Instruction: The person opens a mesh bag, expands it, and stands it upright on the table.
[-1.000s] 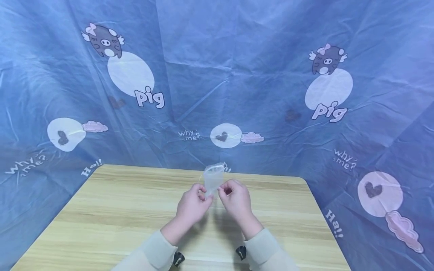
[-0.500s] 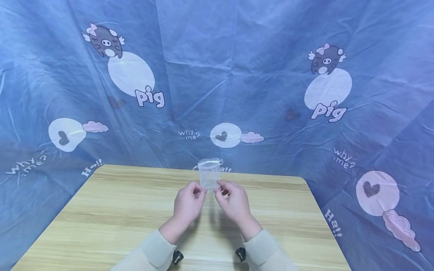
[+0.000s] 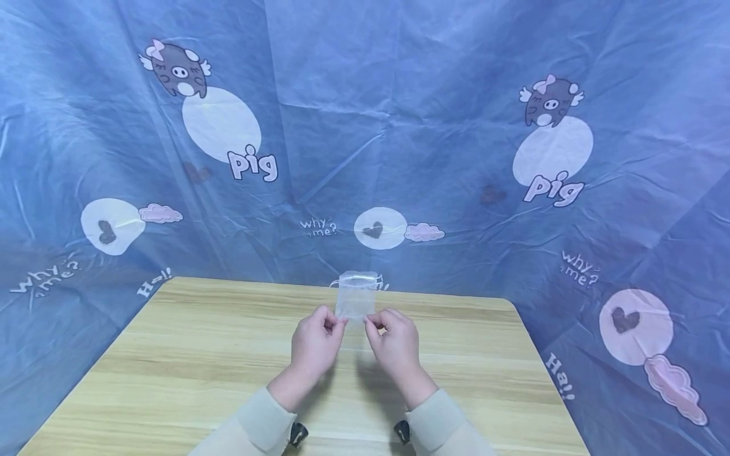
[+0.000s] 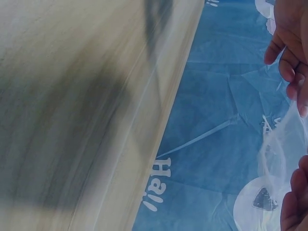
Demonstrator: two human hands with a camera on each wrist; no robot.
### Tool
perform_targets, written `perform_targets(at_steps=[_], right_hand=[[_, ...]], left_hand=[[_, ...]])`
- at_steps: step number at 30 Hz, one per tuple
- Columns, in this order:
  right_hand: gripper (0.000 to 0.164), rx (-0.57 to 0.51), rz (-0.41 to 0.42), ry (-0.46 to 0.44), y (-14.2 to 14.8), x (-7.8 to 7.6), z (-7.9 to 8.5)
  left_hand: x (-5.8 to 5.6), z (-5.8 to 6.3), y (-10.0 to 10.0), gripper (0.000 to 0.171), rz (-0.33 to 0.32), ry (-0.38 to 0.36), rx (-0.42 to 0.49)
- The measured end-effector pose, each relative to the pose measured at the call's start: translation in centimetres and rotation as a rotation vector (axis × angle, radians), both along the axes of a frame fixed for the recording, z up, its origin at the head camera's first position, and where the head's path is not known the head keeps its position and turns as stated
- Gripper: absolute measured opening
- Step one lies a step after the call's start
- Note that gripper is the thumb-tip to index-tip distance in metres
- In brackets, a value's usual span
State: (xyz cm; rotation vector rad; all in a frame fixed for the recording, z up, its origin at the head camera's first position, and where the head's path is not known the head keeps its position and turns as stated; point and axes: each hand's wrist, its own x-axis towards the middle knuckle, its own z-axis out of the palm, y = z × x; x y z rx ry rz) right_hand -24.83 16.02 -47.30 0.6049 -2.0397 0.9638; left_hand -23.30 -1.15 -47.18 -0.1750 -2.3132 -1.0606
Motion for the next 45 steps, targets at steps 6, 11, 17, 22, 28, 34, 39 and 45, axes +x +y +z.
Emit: perform_targets(at_steps=[6, 11, 17, 22, 28, 34, 39, 45], right_hand=[[0.025, -0.008, -0.038, 0.055, 0.0, -0.1, -0.4], [0.025, -0.023, -0.053, 0.055, 0.2, -0.1, -0.5], [0.027, -0.051, -0.028, 0.076, 0.1, -0.2, -0.4], [0.028, -0.049, -0.021, 0.111, -0.1, -0.2, -0.4], [0.022, -0.031, -0.006, 0.161, -0.3, -0.2, -0.4], [0.015, -0.021, -0.017, 0.191, -0.5, -0.2, -0.4], [0.009, 0.013, -0.055, 0.223, -1.0, -0.2, -0.4], [0.012, 0.009, -0.075, 0.221, -1.1, -0.2, -0.4]], left_hand=[[0.2, -0.7, -0.3, 0.013, -0.092, -0.002, 0.058], [0.4, -1.8, -0.7, 0.025, -0.217, 0.085, 0.102], [-0.3, -1.5, -0.7, 0.016, -0.162, 0.224, 0.120], [-0.8, -1.6, -0.6, 0.016, -0.090, 0.265, 0.168], [-0.9, -1.5, -0.5, 0.010, -0.066, 0.258, 0.238], [-0.9, -1.4, -0.3, 0.015, -0.017, 0.266, 0.290], [-0.8, -1.3, 0.1, 0.017, 0.008, 0.226, 0.292], [-0.9, -1.6, 0.1, 0.020, -0.053, 0.233, 0.270]])
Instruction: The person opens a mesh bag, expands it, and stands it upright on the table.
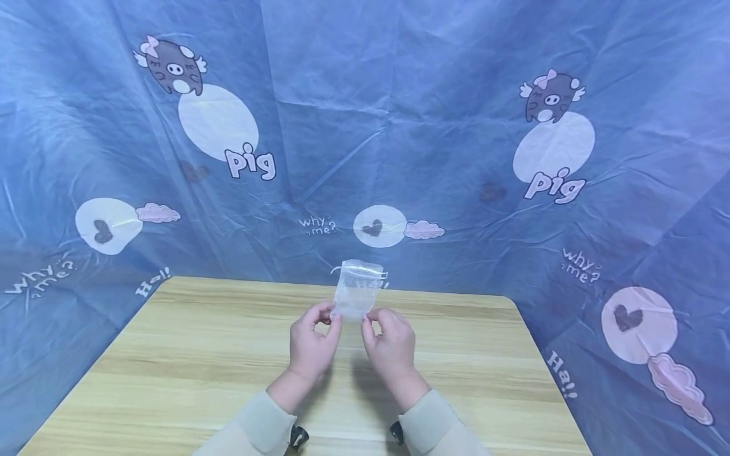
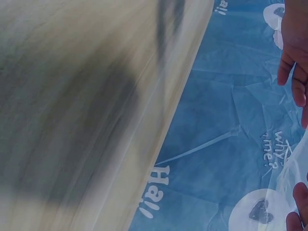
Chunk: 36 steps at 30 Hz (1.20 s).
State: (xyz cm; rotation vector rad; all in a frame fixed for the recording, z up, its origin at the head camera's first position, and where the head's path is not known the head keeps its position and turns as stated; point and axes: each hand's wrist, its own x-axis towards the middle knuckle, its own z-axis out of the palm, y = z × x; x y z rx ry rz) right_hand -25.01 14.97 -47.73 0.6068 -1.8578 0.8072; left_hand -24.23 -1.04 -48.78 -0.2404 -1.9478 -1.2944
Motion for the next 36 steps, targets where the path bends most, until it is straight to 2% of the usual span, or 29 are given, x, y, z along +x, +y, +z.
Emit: perform_targets(at_steps=[4, 7, 10, 15, 18, 23, 26, 29, 32, 36], right_hand=[[0.014, -0.019, 0.010, -0.011, 0.06, 0.04, 0.05], [0.018, -0.034, 0.024, -0.027, 0.07, -0.02, 0.08], [0.021, -0.044, 0.042, -0.024, 0.09, -0.09, 0.08], [0.010, -0.039, 0.040, -0.008, 0.13, -0.09, 0.00], [0.015, -0.051, 0.035, 0.000, 0.13, -0.06, -0.14], [0.013, -0.056, 0.019, 0.003, 0.10, -0.07, -0.17], [0.005, -0.046, 0.022, -0.028, 0.02, -0.04, -0.09], [0.009, -0.029, 0.028, -0.063, -0.07, 0.06, -0.06], [0.010, -0.013, 0.019, -0.071, -0.11, 0.14, -0.09], [0.013, -0.010, 0.002, -0.033, -0.09, 0.12, -0.06]], left_hand=[[-0.24, -0.11, -0.22, 0.014, 0.041, 0.101, -0.066], [-0.39, -0.04, -0.41, 0.011, 0.067, 0.140, -0.079], [-0.41, 0.04, -0.50, 0.011, 0.070, 0.144, -0.070], [-0.23, 0.08, -0.42, 0.016, 0.081, 0.128, -0.046], [-0.13, -0.03, -0.34, 0.017, 0.084, 0.127, -0.047], [-0.48, -0.29, -0.47, 0.009, 0.083, 0.188, -0.120], [-0.84, -0.46, -0.65, 0.010, 0.102, 0.243, -0.156], [-0.99, -0.49, -0.74, 0.011, 0.118, 0.270, -0.164], [-0.93, -0.37, -0.72, 0.011, 0.113, 0.259, -0.165], [-0.74, -0.44, -0.71, 0.013, 0.089, 0.226, -0.162]])
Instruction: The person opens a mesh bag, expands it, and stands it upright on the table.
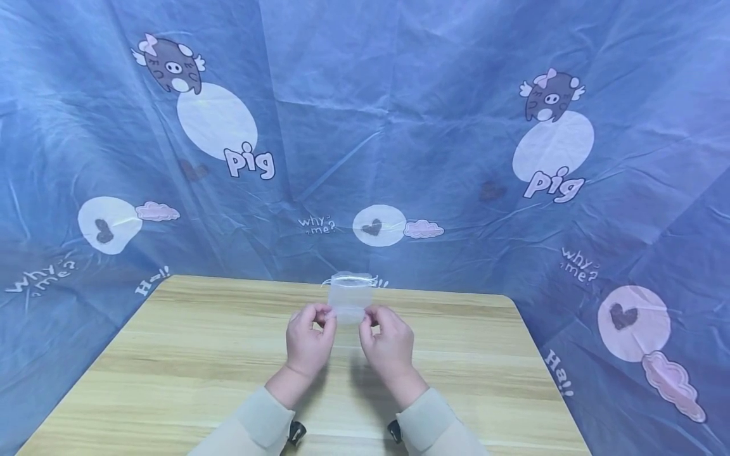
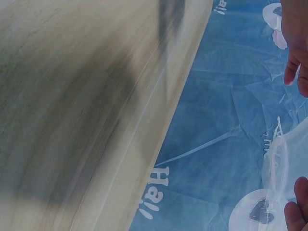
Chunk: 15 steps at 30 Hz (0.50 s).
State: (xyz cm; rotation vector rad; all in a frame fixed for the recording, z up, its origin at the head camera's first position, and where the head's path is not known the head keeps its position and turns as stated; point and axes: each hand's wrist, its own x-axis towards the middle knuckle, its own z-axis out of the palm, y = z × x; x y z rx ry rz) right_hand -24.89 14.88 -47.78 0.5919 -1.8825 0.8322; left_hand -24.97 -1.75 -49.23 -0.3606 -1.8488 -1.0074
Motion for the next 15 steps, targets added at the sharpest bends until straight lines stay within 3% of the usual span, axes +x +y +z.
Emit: perform_targets(at_steps=[4, 15], right_hand=[[0.016, -0.020, -0.009, 0.029, -0.02, -0.10, 0.00], [0.014, 0.033, 0.001, 0.002, 0.32, -0.09, 0.07]], left_hand=[[0.15, -0.09, -0.21, 0.012, -0.023, -0.020, -0.013], [-0.05, 0.27, -0.30, 0.014, 0.007, 0.017, -0.023]])
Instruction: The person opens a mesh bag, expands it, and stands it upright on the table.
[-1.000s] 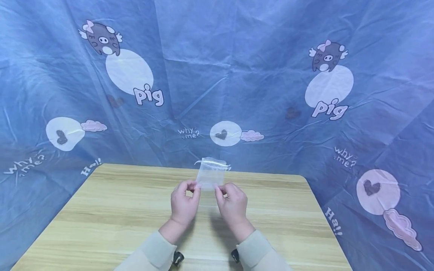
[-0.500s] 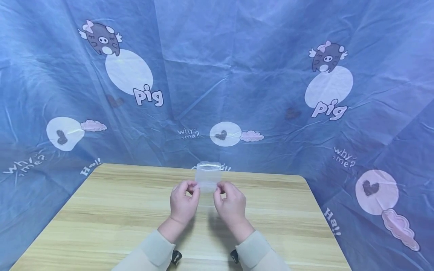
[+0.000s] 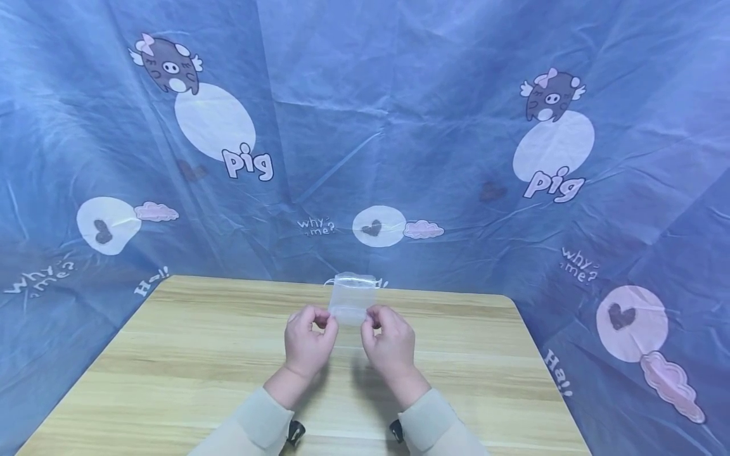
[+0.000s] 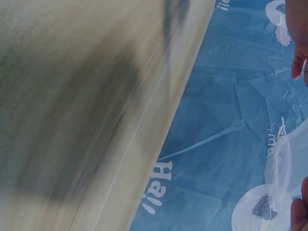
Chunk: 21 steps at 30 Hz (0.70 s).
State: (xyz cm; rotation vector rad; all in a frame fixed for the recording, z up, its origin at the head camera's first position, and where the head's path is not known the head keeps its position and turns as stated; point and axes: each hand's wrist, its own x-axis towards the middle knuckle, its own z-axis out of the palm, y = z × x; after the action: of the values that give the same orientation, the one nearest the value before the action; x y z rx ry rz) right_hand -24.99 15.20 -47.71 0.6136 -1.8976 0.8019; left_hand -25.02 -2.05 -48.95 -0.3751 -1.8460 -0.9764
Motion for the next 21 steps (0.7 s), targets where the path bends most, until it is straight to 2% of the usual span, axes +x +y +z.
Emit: perform_targets(at_steps=[3, 7, 11, 18, 21], right_hand=[[0.011, 0.014, -0.003, 0.023, -0.02, -0.05, -0.01], [0.013, 0.018, 0.013, 0.084, -0.11, -0.20, -0.12], [0.012, 0.018, 0.021, 0.140, -0.08, -0.44, -0.41], [0.018, 0.008, 0.033, 0.123, 0.20, -0.47, -0.56], [0.018, 0.028, 0.025, 0.143, 0.18, -0.52, -0.44]], left_hand=[[0.02, -0.11, 0.02, 0.016, 0.004, 0.000, 0.002], [0.04, -0.22, 0.11, 0.016, -0.022, -0.014, 0.002], [-0.02, -0.15, 0.09, 0.011, -0.037, -0.004, 0.008], [0.09, 0.04, -0.08, 0.009, -0.088, 0.036, -0.001], [0.14, 0.04, -0.09, 0.012, -0.092, 0.053, -0.012]])
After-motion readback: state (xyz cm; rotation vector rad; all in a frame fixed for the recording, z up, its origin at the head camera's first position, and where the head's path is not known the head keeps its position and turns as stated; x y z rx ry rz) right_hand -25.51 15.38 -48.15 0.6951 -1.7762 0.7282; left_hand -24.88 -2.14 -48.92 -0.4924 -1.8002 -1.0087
